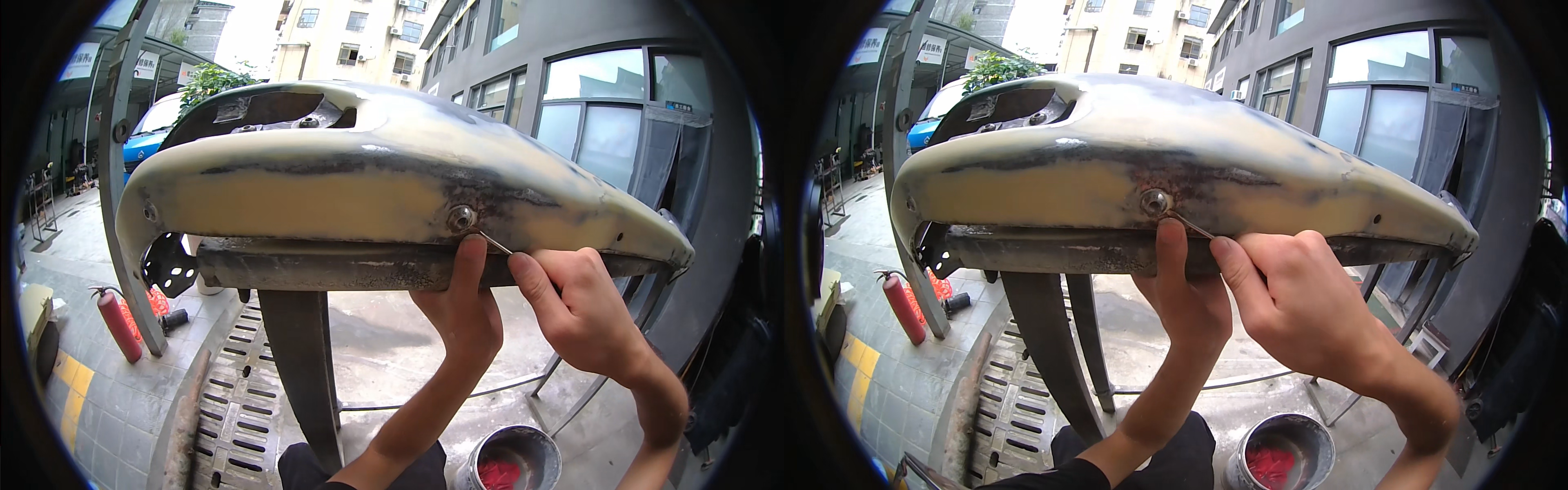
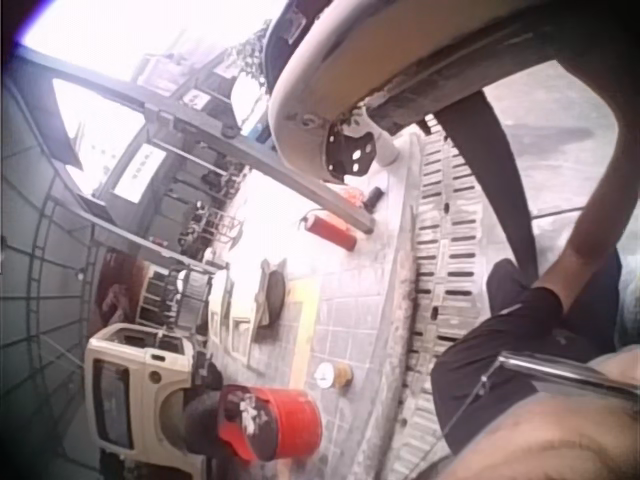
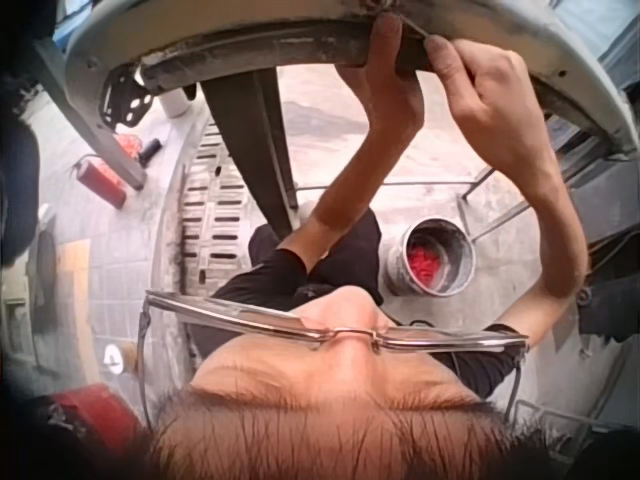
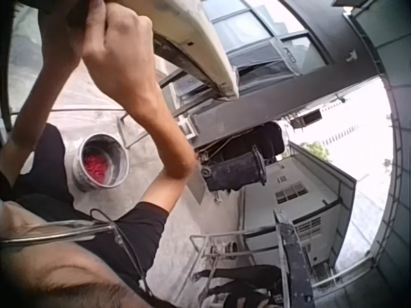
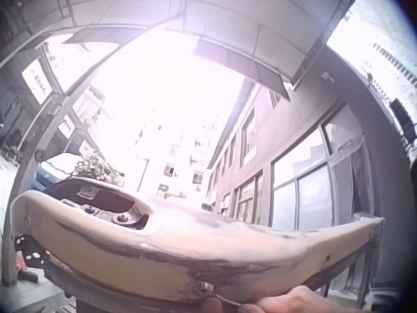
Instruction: The person uses a small metal tool to scrape and smooth the surface of a car bumper mounted on a stand. They work along the edges and around fastener holes, then rotate the bumper to access different areas.
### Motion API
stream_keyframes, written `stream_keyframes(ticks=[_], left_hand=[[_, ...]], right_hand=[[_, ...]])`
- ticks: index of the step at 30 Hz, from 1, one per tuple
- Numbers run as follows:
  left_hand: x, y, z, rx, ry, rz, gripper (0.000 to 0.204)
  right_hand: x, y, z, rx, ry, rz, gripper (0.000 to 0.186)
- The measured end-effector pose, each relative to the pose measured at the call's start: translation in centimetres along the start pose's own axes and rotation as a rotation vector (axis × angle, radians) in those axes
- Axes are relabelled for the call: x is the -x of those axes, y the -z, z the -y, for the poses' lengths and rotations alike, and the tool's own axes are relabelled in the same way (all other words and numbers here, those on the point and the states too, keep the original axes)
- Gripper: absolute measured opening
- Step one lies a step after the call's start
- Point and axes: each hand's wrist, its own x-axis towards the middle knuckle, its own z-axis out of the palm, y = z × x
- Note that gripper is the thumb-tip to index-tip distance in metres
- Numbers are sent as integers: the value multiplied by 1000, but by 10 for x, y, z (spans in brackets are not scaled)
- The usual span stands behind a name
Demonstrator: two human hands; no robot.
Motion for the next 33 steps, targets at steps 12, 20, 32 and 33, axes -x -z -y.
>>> stream_keyframes(ticks=[12, 20, 32, 33], left_hand=[[-3, -1, 3, -165, -151, -26, 43], [-3, -3, 3, -134, -132, -56, 41], [-3, -2, -2, -35, -80, -19, 44], [-3, -2, -2, -40, -84, -9, 45]], right_hand=[[1, -2, 13, -11, -111, 7, 37], [3, -13, -5, 520, 213, -243, 35], [-2, -5, -9, 116, 57, -137, 39], [-1, -2, -6, 72, -13, -118, 39]])
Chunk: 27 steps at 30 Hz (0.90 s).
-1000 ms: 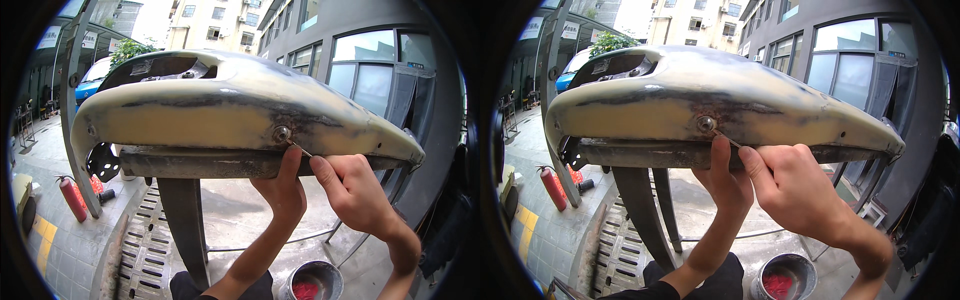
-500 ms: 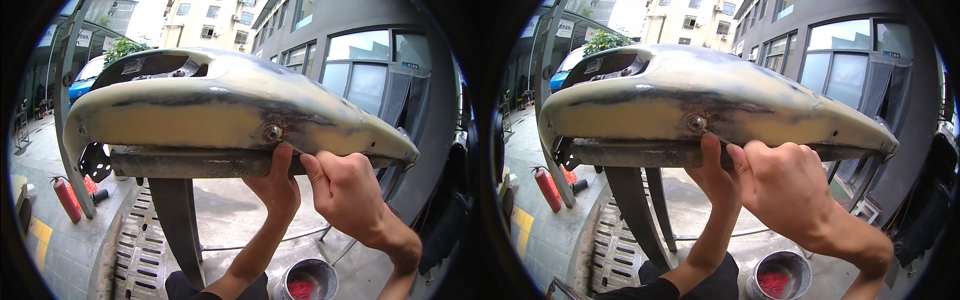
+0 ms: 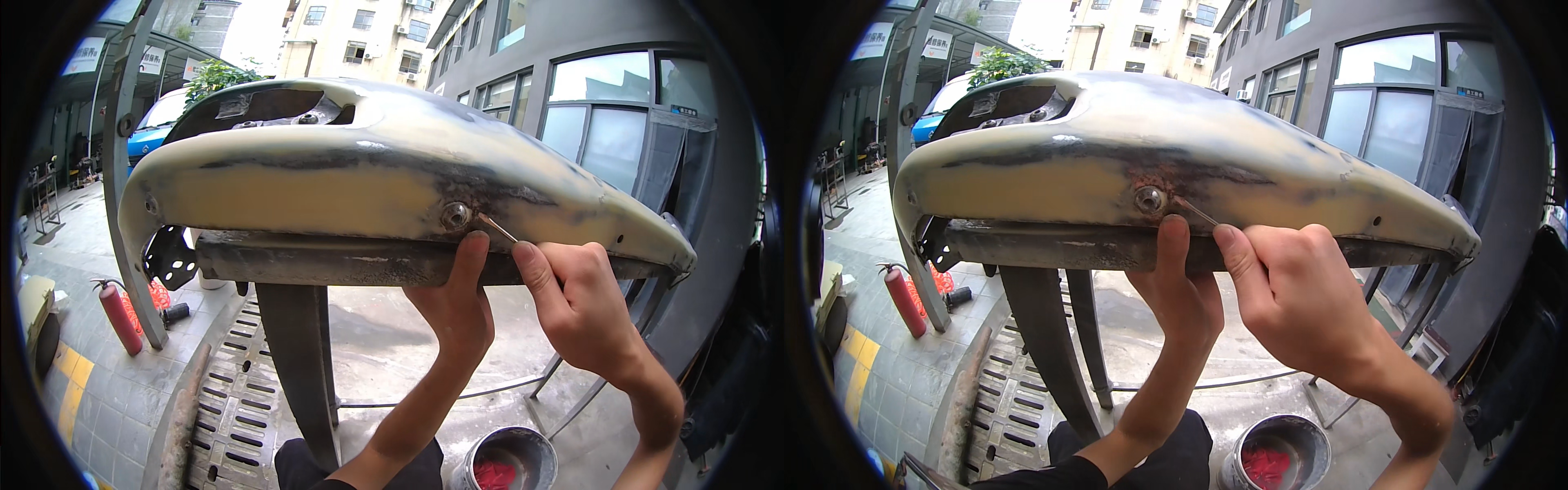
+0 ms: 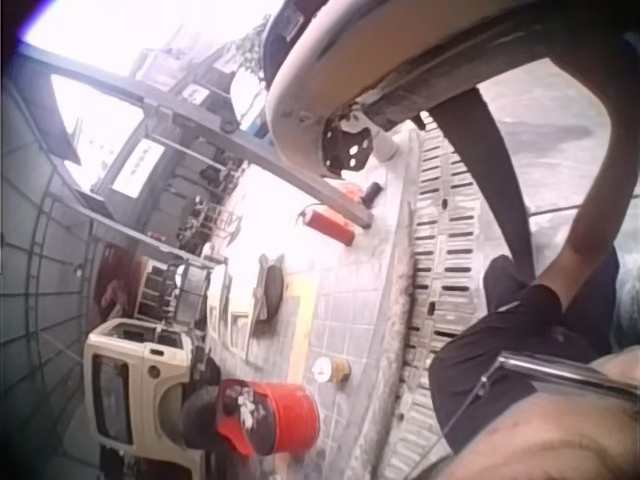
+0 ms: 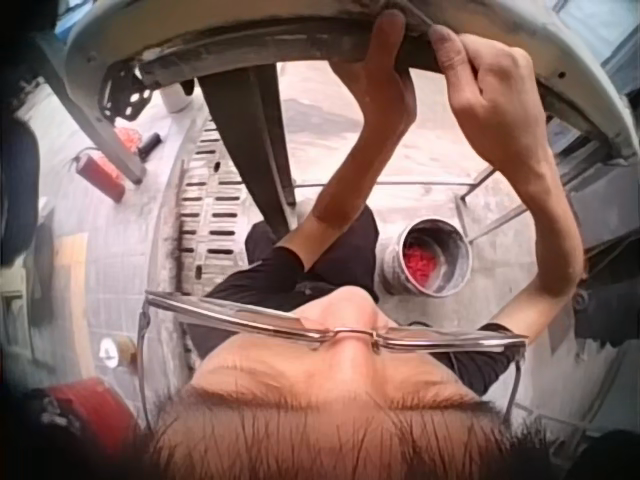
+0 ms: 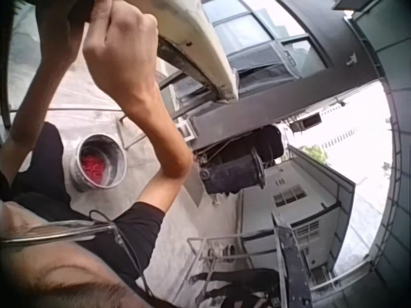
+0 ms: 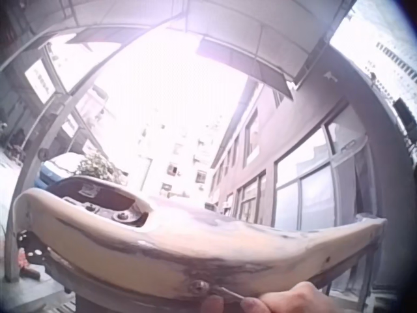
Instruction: The person uses a small metal tool to scrape and smooth the surface of a car bumper mounted on a stand. They work along the edges and around fastener holes, then rotate the bumper to access different areas.
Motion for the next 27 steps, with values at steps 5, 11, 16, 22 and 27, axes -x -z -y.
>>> stream_keyframes(ticks=[5, 11, 16, 22, 27], left_hand=[[0, -1, 0, 4, -1, 16, 47], [1, -1, 1, 25, 5, 6, 48], [-1, -1, -5, -32, 0, -1, 44], [3, 1, 0, -197, -35, 45, 38], [1, 3, 2, -148, -36, -12, 42]], right_hand=[[0, 1, -1, -2, 90, 28, 37], [-2, 9, 10, -81, -91, 164, 39], [-1, 4, 17, -35, -120, 137, 41], [0, 6, 23, 81, -102, 103, 42], [-4, 3, 15, 221, 32, 71, 42]])
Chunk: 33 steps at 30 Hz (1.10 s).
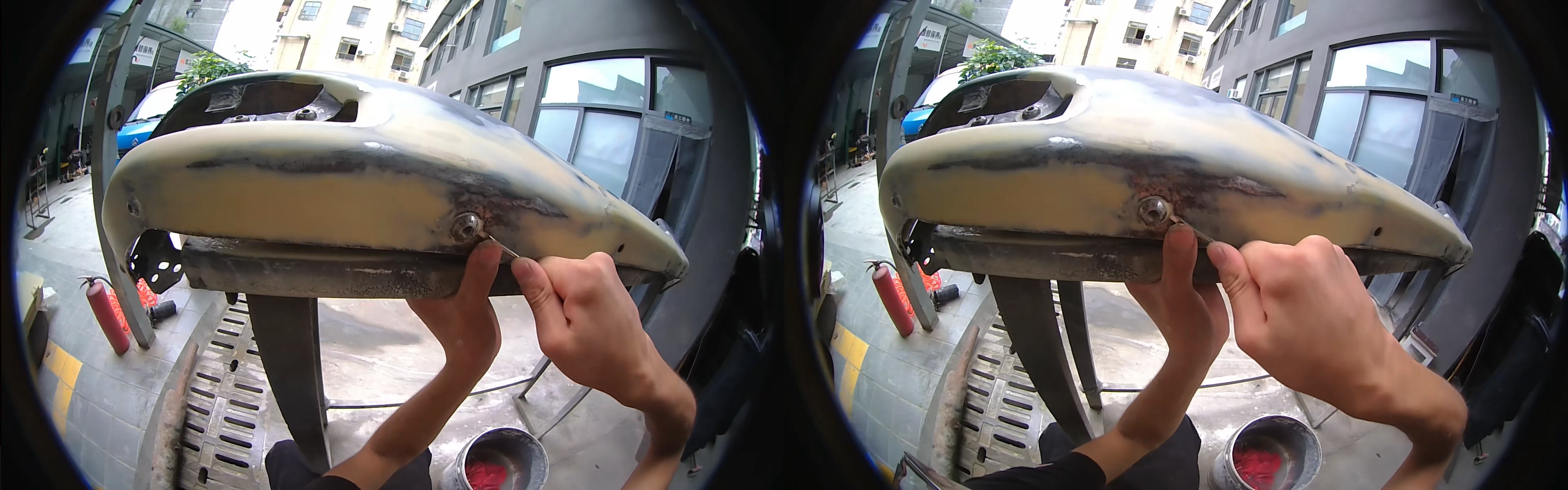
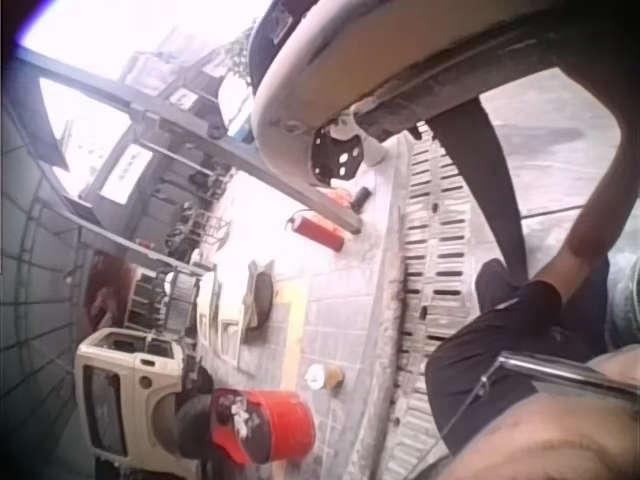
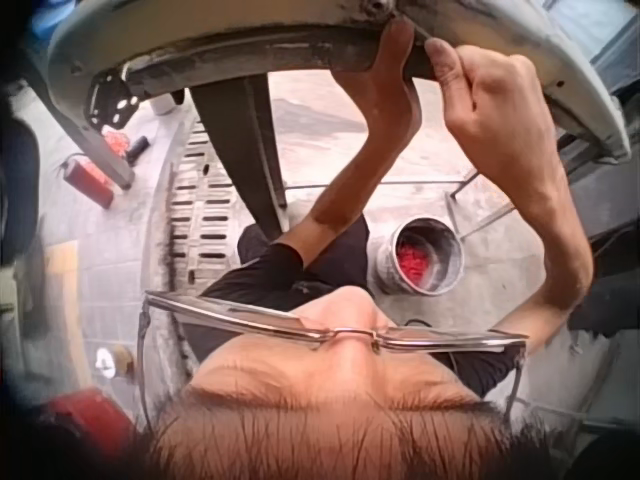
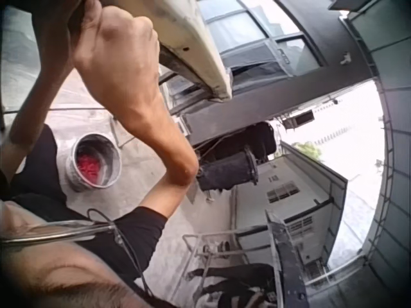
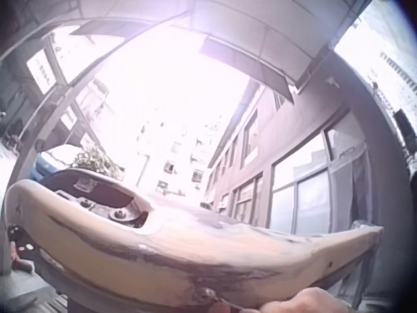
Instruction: The person uses a small metal tool to scrape and smooth the surface of a car bumper mounted on a stand. They work along the edges and around fastener holes, then rotate the bumper to access different areas.
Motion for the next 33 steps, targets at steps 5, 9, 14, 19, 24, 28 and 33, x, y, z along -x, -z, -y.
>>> stream_keyframes(ticks=[5, 9, 14, 19, 24, 28, 33], left_hand=[[1, 0, 6, 1, 3, 1, 46], [0, 1, 3, -17, 5, 24, 47], [-2, 0, -2, -10, 3, 36, 48], [-2, 0, 1, 4, 11, 46, 50], [-1, -4, -1, 10, -9, 14, 49], [0, -4, -7, -18, 24, 55, 47], [-2, -2, -5, -24, 9, 17, 46]], right_hand=[[-3, 9, -4, 380, 201, -86, 40], [-5, 2, -18, 603, 381, -229, 39], [-3, -2, -23, 292, 310, -182, 35], [3, 8, -10, -161, 68, -5, 21], [7, 16, -18, -131, 264, -41, 15], [13, 6, -14, -138, 320, -160, 37], [6, -1, -23, -100, 468, -230, 39]])
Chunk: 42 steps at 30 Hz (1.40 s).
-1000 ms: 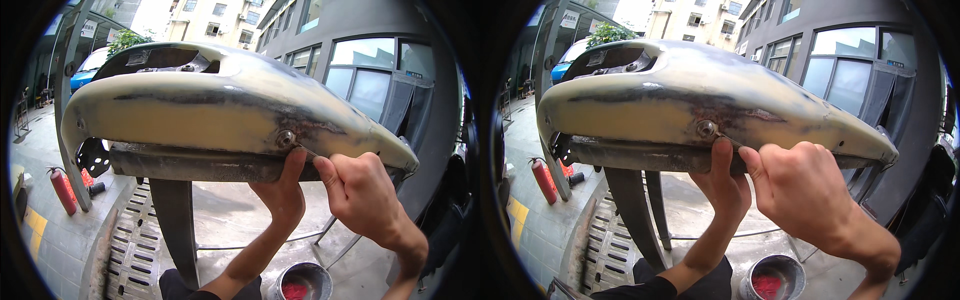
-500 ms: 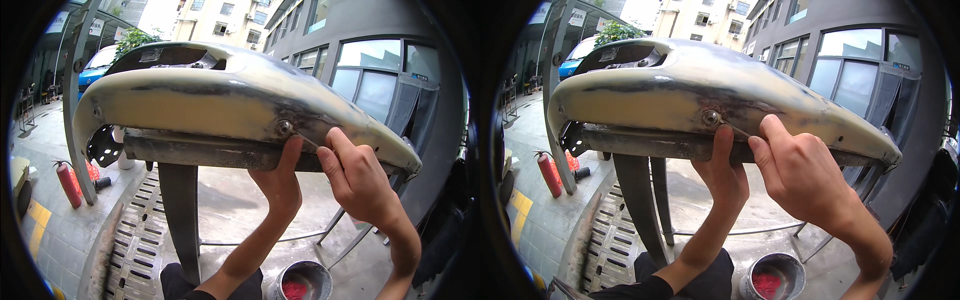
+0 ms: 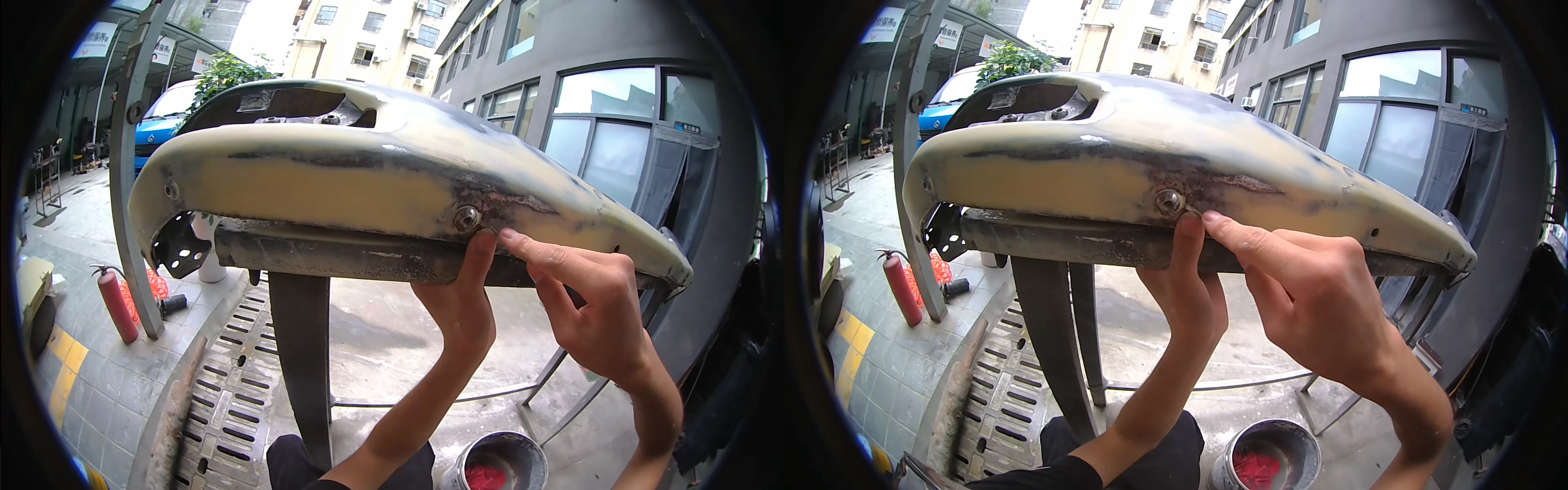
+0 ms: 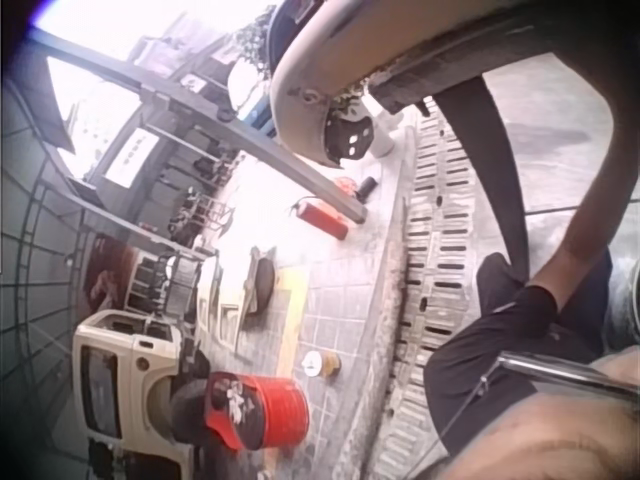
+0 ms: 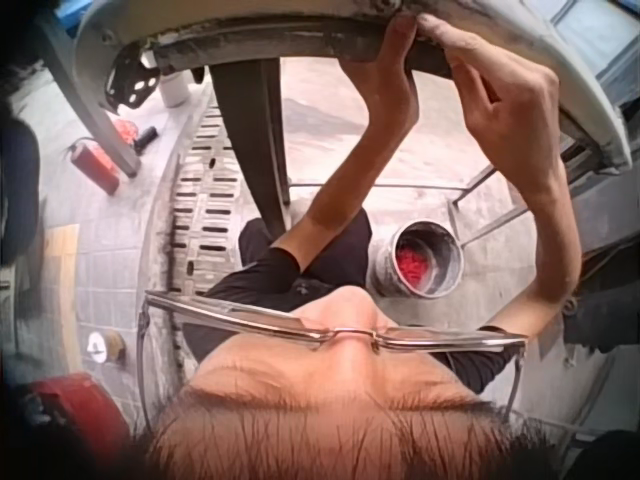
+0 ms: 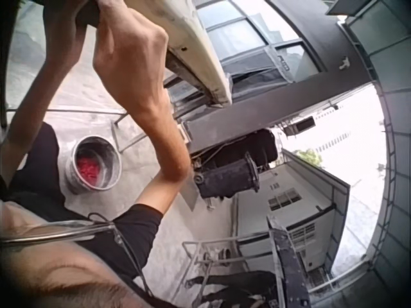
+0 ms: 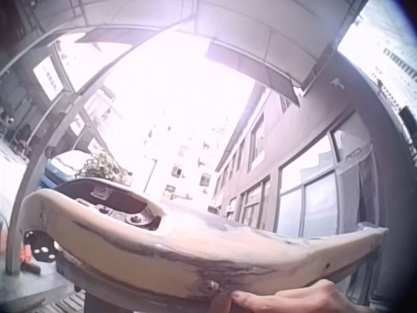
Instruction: The person uses a small metal tool to scrape and smooth the surface of a car bumper mounted on a stand. They work along the edges and around fastener holes, then rotate the bumper to access different areas.
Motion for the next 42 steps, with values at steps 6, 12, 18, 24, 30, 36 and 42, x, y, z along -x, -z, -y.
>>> stream_keyframes(ticks=[6, 12, 18, 24, 30, 36, 42], left_hand=[[2, -1, 4, 67, 1, 2, 46], [0, 5, 4, 0, -23, 49, 45], [-3, 11, 5, -10, -13, 72, 52], [2, 5, 7, 86, 4, 28, 53], [-2, 16, 11, 105, -8, 106, 63], [-10, 37, 10, 215, 128, 247, 60], [-24, 31, -19, 275, 46, 187, 54]], right_hand=[[1, 5, 5, -13, -103, 2, 34], [-5, -2, 9, -53, -141, 2, 28], [2, 3, -3, -90, -127, -63, 29], [6, 13, -3, -34, -151, -37, 30], [0, 10, -2, -42, -149, -29, 28], [0, 8, -7, -57, -121, -43, 25], [-2, 7, -4, -182, -267, 14, 23]])
